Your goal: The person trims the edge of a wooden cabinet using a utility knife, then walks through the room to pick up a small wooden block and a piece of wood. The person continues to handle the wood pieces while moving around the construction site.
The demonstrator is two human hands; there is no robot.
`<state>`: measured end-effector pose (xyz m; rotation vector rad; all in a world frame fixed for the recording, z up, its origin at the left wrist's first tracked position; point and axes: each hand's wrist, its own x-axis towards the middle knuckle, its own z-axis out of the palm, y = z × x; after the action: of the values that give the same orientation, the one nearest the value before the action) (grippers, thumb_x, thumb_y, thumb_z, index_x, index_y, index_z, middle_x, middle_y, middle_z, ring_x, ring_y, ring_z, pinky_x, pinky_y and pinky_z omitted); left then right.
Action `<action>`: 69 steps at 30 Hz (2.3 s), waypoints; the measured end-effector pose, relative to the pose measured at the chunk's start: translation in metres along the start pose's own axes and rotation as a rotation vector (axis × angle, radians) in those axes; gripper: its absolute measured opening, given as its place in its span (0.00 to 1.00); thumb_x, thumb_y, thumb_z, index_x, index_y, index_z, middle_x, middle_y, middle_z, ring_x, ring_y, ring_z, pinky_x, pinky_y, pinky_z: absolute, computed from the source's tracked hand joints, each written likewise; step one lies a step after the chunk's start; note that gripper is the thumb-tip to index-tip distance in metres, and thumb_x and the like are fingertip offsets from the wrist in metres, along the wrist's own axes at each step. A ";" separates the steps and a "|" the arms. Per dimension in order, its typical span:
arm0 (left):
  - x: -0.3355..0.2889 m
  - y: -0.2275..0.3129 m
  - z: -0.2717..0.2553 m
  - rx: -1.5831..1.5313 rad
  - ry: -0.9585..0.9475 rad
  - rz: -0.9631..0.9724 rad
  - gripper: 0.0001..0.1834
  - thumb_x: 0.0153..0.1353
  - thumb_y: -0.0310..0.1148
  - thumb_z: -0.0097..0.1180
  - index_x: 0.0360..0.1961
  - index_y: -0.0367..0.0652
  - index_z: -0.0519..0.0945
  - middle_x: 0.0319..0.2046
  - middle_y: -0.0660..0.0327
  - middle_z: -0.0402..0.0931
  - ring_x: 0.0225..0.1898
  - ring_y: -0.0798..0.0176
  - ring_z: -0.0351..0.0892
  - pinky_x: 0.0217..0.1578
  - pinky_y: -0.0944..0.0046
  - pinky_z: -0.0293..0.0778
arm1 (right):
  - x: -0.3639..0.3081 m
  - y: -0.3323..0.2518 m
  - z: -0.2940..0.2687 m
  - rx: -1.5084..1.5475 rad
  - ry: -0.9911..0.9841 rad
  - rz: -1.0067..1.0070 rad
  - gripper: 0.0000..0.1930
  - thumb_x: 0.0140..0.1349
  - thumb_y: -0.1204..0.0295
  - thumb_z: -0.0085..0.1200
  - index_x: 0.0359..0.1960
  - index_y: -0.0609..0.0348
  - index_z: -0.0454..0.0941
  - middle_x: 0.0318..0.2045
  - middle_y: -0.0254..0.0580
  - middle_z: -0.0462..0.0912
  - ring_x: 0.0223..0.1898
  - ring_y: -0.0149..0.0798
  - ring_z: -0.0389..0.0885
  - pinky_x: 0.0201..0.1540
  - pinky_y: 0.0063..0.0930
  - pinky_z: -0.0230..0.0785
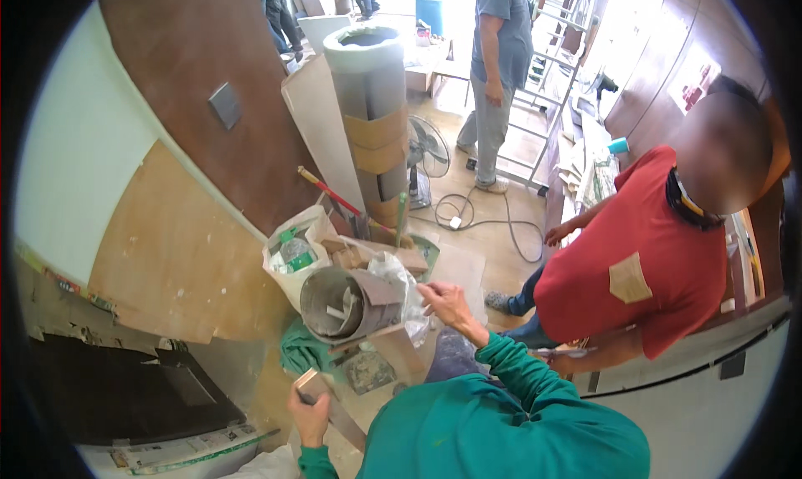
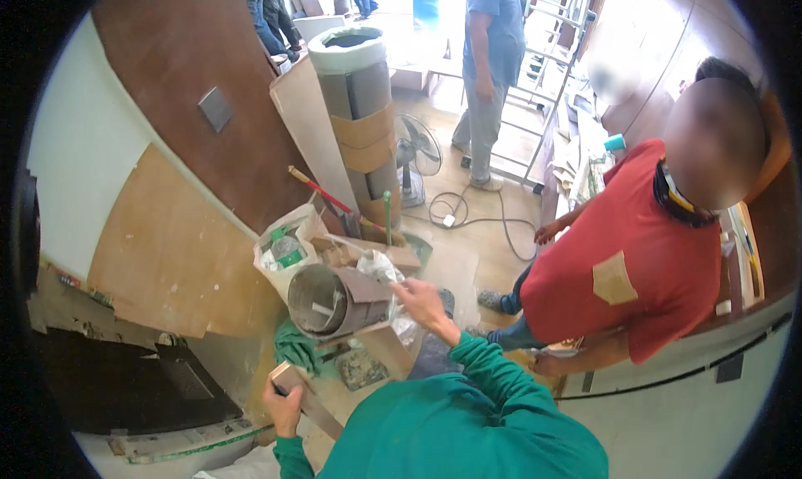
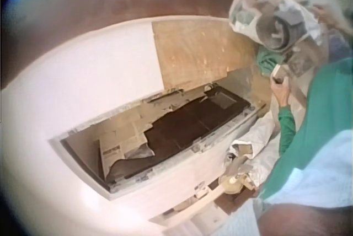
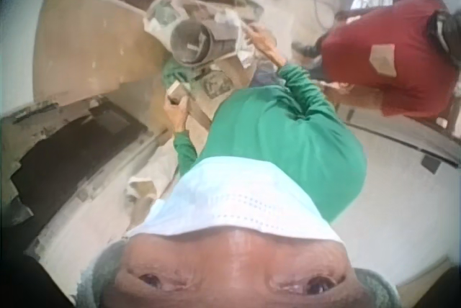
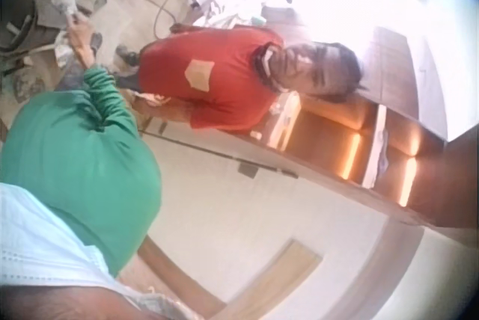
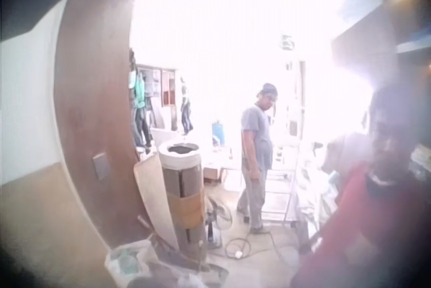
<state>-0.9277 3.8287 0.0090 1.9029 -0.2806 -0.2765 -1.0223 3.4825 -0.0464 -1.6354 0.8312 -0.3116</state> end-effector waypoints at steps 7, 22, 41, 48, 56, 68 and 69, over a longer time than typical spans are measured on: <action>0.059 0.036 0.080 0.000 0.004 -0.120 0.22 0.43 0.28 0.60 0.42 0.34 0.78 0.33 0.60 0.80 0.34 0.66 0.78 0.39 0.64 0.74 | 0.190 0.190 -0.125 0.120 0.014 0.499 0.24 0.63 0.54 0.54 0.49 0.65 0.76 0.32 0.51 0.84 0.26 0.44 0.86 0.23 0.32 0.78; 0.233 0.158 0.312 0.275 -0.200 -0.314 0.23 0.40 0.31 0.62 0.41 0.33 0.79 0.33 0.58 0.81 0.35 0.66 0.79 0.39 0.63 0.75 | 0.405 0.242 -0.323 0.154 0.072 0.758 0.22 0.64 0.59 0.53 0.44 0.71 0.76 0.33 0.54 0.83 0.25 0.46 0.85 0.24 0.32 0.77; 0.366 0.183 0.445 0.114 -0.407 -0.192 0.21 0.45 0.27 0.60 0.44 0.32 0.78 0.33 0.56 0.82 0.33 0.68 0.80 0.36 0.65 0.76 | 0.348 0.264 -0.406 0.171 0.249 0.941 0.18 0.64 0.65 0.53 0.40 0.74 0.77 0.31 0.56 0.83 0.24 0.47 0.84 0.23 0.37 0.80; 0.432 0.176 0.465 0.155 -0.427 -0.034 0.21 0.45 0.29 0.60 0.43 0.33 0.78 0.33 0.56 0.82 0.33 0.66 0.80 0.36 0.64 0.76 | 0.370 0.219 -0.406 0.210 0.298 0.915 0.17 0.65 0.64 0.53 0.45 0.67 0.76 0.34 0.53 0.83 0.25 0.43 0.85 0.23 0.35 0.79; 0.472 0.201 0.519 0.192 -0.532 -0.027 0.18 0.47 0.28 0.61 0.41 0.34 0.78 0.32 0.56 0.82 0.33 0.68 0.80 0.36 0.64 0.76 | 0.409 0.192 -0.418 0.211 0.342 0.837 0.15 0.65 0.64 0.54 0.44 0.65 0.76 0.32 0.50 0.83 0.24 0.41 0.85 0.22 0.32 0.78; 0.548 0.266 0.685 0.151 -0.520 0.176 0.19 0.49 0.30 0.62 0.44 0.35 0.77 0.29 0.51 0.81 0.28 0.64 0.81 0.32 0.63 0.76 | 0.464 0.262 -0.513 0.307 0.377 0.932 0.14 0.63 0.68 0.55 0.42 0.68 0.76 0.30 0.53 0.84 0.24 0.48 0.85 0.20 0.38 0.79; 0.556 0.273 0.702 0.158 -0.532 0.181 0.19 0.50 0.30 0.62 0.44 0.35 0.77 0.29 0.51 0.81 0.28 0.64 0.81 0.32 0.63 0.76 | 0.474 0.268 -0.527 0.308 0.408 0.983 0.15 0.64 0.67 0.54 0.43 0.68 0.75 0.32 0.54 0.84 0.24 0.49 0.85 0.19 0.38 0.78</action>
<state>-0.6470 2.9357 -0.0009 1.9150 -0.8466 -0.6534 -1.1046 2.7664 -0.2798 -0.7375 1.6884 -0.0563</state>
